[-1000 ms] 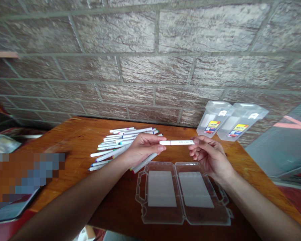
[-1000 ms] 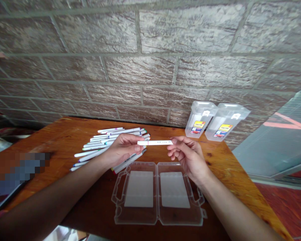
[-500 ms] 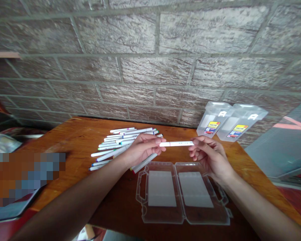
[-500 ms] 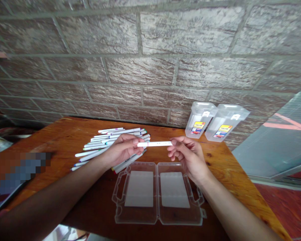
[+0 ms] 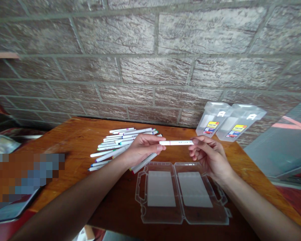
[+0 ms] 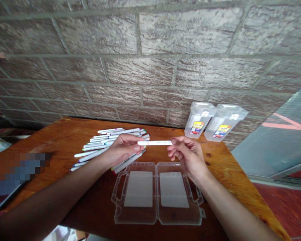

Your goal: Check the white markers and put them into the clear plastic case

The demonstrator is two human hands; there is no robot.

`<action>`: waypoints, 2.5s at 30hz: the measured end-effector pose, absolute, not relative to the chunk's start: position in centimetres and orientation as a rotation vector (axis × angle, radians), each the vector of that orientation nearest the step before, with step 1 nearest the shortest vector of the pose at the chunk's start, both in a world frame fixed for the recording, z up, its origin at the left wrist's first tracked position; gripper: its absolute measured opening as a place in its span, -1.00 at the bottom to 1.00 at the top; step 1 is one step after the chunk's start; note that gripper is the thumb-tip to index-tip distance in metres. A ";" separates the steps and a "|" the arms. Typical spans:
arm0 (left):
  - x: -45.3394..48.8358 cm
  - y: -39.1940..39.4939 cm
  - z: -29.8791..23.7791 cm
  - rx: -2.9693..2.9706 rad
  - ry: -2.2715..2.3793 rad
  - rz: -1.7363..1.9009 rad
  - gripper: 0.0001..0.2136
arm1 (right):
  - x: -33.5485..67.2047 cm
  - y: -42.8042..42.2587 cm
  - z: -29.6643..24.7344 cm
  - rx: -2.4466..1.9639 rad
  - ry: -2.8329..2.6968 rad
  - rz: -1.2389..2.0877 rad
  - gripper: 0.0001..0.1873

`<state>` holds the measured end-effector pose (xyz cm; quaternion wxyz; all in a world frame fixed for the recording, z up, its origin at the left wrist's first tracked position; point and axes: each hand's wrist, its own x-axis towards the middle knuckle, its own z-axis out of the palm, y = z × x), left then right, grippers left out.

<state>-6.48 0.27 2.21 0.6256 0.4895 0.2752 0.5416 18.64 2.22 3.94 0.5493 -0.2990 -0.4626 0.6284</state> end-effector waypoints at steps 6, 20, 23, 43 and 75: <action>-6.3 0.3 2.4 1.117 0.638 1.251 -0.71 | 18.6 2.2 4.1 -0.719 -1.099 1.489 -0.79; -6.7 0.4 1.9 1.152 0.646 1.222 -0.71 | 18.6 2.2 4.0 -0.719 -1.092 1.503 -0.79; -6.7 0.4 1.8 1.149 0.640 1.219 -0.71 | 18.6 2.2 4.0 -0.722 -1.088 1.506 -0.79; -6.5 -0.2 2.9 0.968 0.509 1.165 -0.84 | 18.6 1.9 4.4 -0.735 -1.137 1.516 -0.78; -6.3 0.1 2.5 1.097 0.572 1.228 -0.73 | 18.7 2.1 4.1 -0.697 -1.111 1.533 -0.77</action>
